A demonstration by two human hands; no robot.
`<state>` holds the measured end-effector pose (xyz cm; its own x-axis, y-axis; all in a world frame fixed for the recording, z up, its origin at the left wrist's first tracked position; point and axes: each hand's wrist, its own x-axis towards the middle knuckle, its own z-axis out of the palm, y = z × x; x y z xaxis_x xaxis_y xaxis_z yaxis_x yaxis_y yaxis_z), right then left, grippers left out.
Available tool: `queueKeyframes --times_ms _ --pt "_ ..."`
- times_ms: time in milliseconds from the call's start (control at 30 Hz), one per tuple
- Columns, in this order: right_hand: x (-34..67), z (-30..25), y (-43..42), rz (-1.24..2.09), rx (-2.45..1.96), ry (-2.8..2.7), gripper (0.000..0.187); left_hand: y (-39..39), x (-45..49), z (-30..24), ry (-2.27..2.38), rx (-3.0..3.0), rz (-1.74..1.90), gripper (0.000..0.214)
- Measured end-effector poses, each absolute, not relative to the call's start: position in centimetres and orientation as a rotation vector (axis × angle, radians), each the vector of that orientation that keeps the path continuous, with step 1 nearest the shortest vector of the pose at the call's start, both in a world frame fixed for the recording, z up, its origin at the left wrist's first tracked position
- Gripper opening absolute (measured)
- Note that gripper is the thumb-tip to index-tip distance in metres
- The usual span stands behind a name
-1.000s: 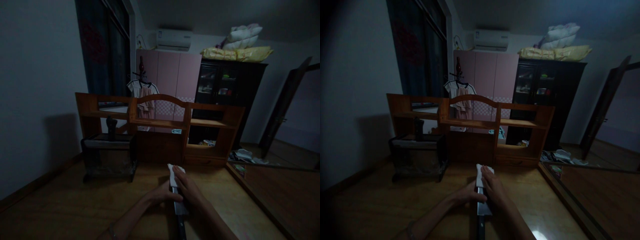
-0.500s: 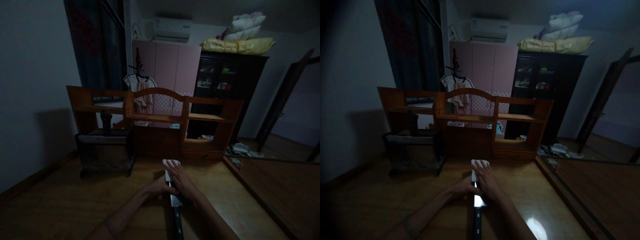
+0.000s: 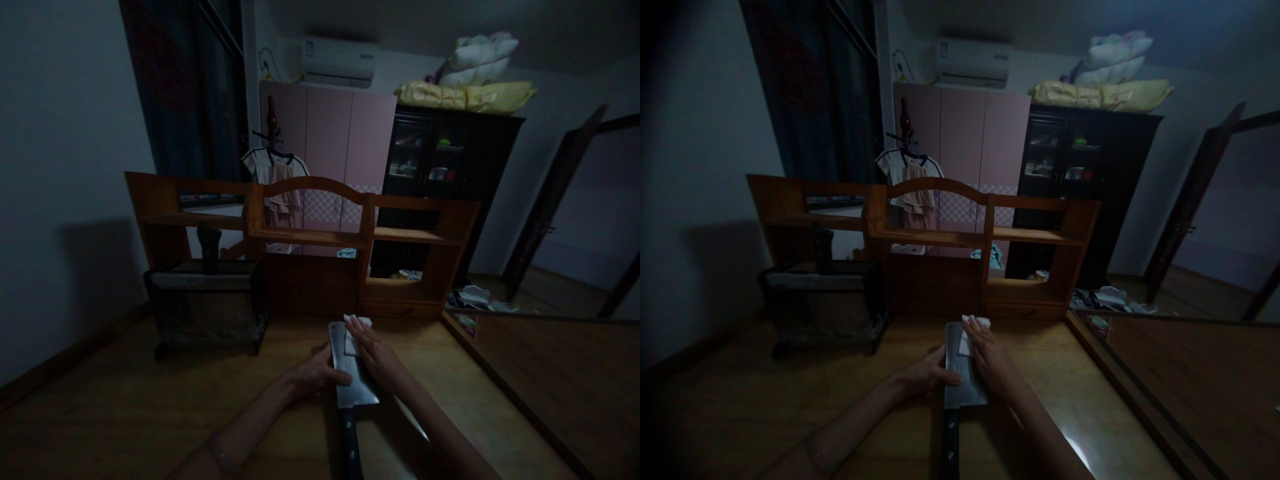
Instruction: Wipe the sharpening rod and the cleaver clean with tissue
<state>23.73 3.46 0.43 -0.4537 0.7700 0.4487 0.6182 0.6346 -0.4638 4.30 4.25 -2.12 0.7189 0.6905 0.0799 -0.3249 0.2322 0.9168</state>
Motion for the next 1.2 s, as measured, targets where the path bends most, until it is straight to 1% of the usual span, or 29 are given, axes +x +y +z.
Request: queueKeyframes --times_ms 133,267,367,433,467,567,600,633,800,900,1000,1100,1200 --pt "23.3 -0.2 3.5 0.26 -1.137 -2.117 0.051 4.3 4.2 -2.1 0.399 1.115 0.721 0.087" --pt "22.8 0.1 2.7 0.233 -1.125 -2.178 0.051 3.9 4.3 -1.5 0.384 1.144 0.746 0.083" --pt "22.2 0.7 1.9 0.285 -1.06 -2.254 0.051 3.8 4.3 -1.4 0.387 1.151 0.741 0.085" --pt "21.8 1.2 1.4 0.35 -1.004 -2.291 0.05 4.0 4.3 -1.5 0.414 1.161 0.74 0.082" --pt "21.7 1.5 1.3 0.388 -0.972 -2.304 0.05 4.0 4.3 -1.6 0.429 1.175 0.739 0.077" --pt "21.7 2.1 1.1 0.544 -0.866 -2.316 0.046 4.2 4.2 -1.8 0.45 1.239 0.706 0.05" --pt "21.8 2.2 1.1 0.604 -0.837 -2.308 0.045 4.3 4.2 -1.7 0.445 1.254 0.694 0.045" --pt "22.0 2.3 1.2 0.661 -0.813 -2.298 0.043 4.3 4.2 -1.6 0.434 1.264 0.684 0.044" --pt "23.4 2.3 1.7 0.836 -0.8 -2.229 0.039 4.1 4.2 -1.0 0.403 1.275 0.634 0.053" --pt "24.5 2.1 1.9 0.872 -0.845 -2.175 0.038 4.0 4.2 -0.9 0.418 1.251 0.675 0.066" --pt "25.6 1.9 2.1 0.849 -0.958 -2.12 0.036 3.9 4.2 -0.8 0.417 1.205 0.68 0.077" --pt "26.4 1.5 2.4 0.766 -1.064 -2.085 0.035 3.8 4.1 -0.8 0.433 1.178 0.659 0.08" --pt "26.6 1.0 2.6 0.652 -1.07 -2.105 0.036 3.7 4.0 -0.7 0.456 1.175 0.65 0.08"
